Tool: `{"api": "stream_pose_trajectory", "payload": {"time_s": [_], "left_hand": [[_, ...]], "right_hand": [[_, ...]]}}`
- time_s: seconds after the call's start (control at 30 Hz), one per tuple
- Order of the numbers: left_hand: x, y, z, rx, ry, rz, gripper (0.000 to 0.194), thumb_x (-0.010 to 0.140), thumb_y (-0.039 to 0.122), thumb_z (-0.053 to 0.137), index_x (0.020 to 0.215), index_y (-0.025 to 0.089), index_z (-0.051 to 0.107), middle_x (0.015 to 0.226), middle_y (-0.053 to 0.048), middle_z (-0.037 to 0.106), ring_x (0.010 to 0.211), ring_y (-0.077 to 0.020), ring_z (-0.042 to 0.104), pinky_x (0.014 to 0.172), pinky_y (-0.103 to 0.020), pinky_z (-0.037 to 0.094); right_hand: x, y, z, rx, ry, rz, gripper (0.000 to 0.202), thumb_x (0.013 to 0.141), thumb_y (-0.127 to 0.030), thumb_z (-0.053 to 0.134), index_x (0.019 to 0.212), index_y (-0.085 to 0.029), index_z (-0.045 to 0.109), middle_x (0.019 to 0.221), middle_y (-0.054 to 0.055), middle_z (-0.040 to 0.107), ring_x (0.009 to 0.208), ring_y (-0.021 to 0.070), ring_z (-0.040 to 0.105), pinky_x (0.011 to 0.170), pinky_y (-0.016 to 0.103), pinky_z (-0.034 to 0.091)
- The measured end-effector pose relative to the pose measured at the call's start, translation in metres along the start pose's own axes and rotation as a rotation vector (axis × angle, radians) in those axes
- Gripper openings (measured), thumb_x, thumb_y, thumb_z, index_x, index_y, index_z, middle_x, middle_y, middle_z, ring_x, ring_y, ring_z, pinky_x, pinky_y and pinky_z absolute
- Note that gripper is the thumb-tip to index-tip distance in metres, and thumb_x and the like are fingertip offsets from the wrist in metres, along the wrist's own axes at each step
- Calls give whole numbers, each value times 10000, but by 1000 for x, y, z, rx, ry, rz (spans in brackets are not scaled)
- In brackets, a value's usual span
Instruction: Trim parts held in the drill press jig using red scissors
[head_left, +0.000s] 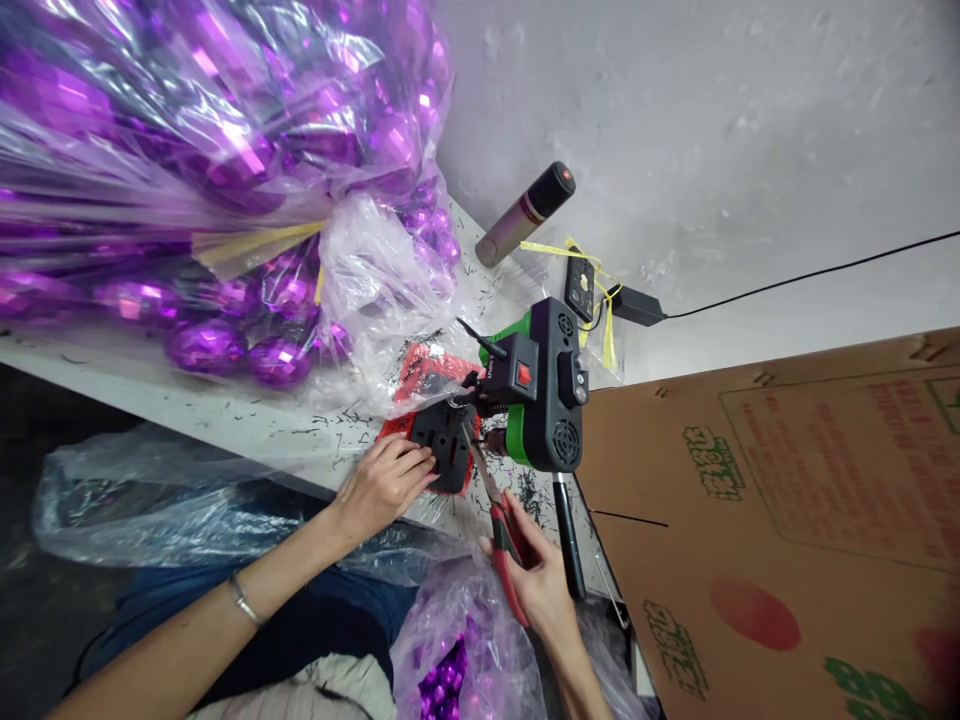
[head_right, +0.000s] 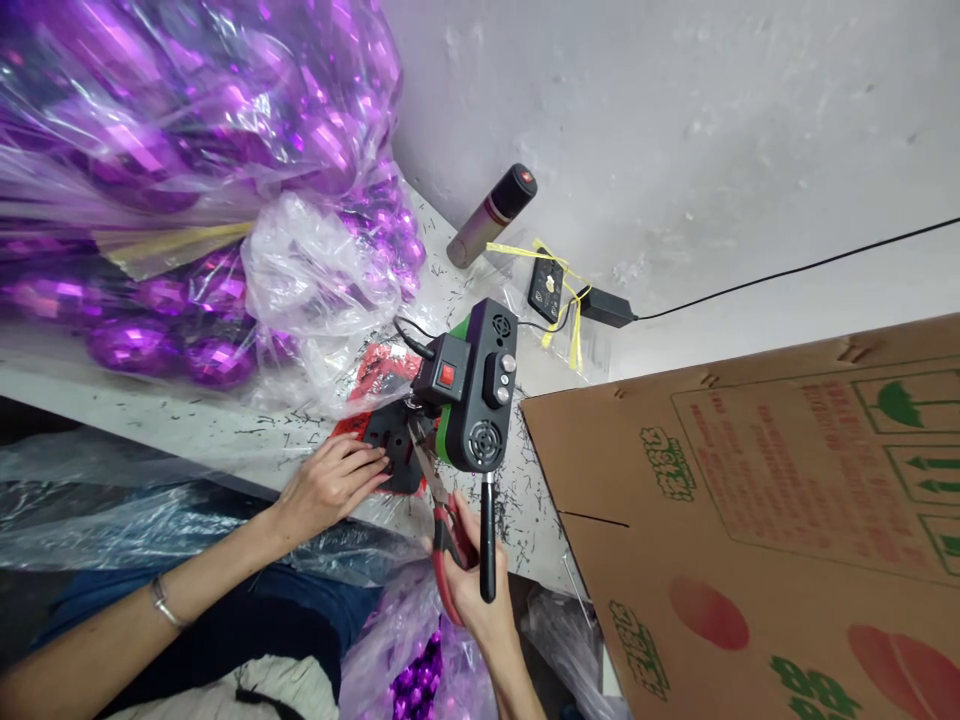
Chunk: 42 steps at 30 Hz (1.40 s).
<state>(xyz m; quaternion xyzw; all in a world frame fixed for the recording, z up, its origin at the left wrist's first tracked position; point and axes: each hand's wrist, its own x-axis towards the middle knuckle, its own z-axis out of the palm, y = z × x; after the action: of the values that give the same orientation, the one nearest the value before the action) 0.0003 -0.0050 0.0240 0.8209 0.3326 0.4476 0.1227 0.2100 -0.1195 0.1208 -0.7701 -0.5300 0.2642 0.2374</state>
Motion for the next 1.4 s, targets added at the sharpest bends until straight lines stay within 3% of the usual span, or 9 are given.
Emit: {"api": "stream_pose_trajectory", "payload": {"time_s": [0.13, 0.33, 0.47, 0.7, 0.9, 1.07, 1.4], "left_hand": [[0, 0, 0, -4, 1, -1, 143, 909, 200, 597, 997, 173, 707, 964, -48, 737, 887, -187, 646, 868, -383, 535], [1, 0, -1, -14, 11, 2, 142, 900, 189, 606, 999, 166, 705, 957, -47, 737, 888, -186, 633, 880, -374, 522], [2, 1, 0, -10, 24, 4, 137, 908, 188, 592, 983, 167, 706, 933, -41, 739, 869, -180, 630, 871, -363, 522], [3, 3, -1, -69, 32, -67, 138, 923, 199, 576, 965, 182, 706, 915, -35, 736, 854, -180, 632, 864, -373, 513], [28, 14, -8, -295, 142, -234, 121, 909, 264, 620, 955, 193, 707, 911, -22, 738, 832, -160, 635, 851, -366, 490], [50, 18, -3, -354, 117, -227, 136, 927, 262, 591, 924, 190, 706, 896, -24, 732, 831, -178, 632, 797, -372, 477], [58, 11, -6, -228, 103, -82, 161, 944, 230, 554, 913, 197, 709, 881, -23, 728, 844, -183, 630, 819, -373, 456]], "right_hand": [[4, -1, -9, 171, -171, 93, 616, 740, -418, 758, 1310, -235, 614, 1314, 105, 638, 1193, 308, 615, 996, 451, 505], [6, 3, 4, -296, 126, -159, 529, 839, -303, 596, 1366, -272, 559, 1187, 98, 690, 1102, 278, 651, 927, 450, 549], [6, 6, 11, -405, 165, -249, 542, 837, -272, 550, 1377, -227, 548, 1084, 111, 701, 1045, 270, 653, 892, 437, 560], [1, 25, 3, -379, 218, -64, 553, 858, -351, 552, 1399, -245, 514, 1205, 97, 676, 1001, 251, 667, 818, 388, 567], [-6, 34, 19, -305, 202, 4, 577, 820, -378, 575, 1361, -180, 559, 1177, 114, 698, 974, 252, 684, 802, 359, 565], [-12, 40, 38, -261, 210, 7, 562, 821, -361, 554, 1345, -161, 575, 1248, 131, 670, 1084, 269, 663, 880, 364, 548], [-15, 54, 57, -77, 177, 47, 605, 801, -354, 600, 1369, -150, 551, 1321, 136, 628, 1190, 268, 620, 997, 397, 505]]}}
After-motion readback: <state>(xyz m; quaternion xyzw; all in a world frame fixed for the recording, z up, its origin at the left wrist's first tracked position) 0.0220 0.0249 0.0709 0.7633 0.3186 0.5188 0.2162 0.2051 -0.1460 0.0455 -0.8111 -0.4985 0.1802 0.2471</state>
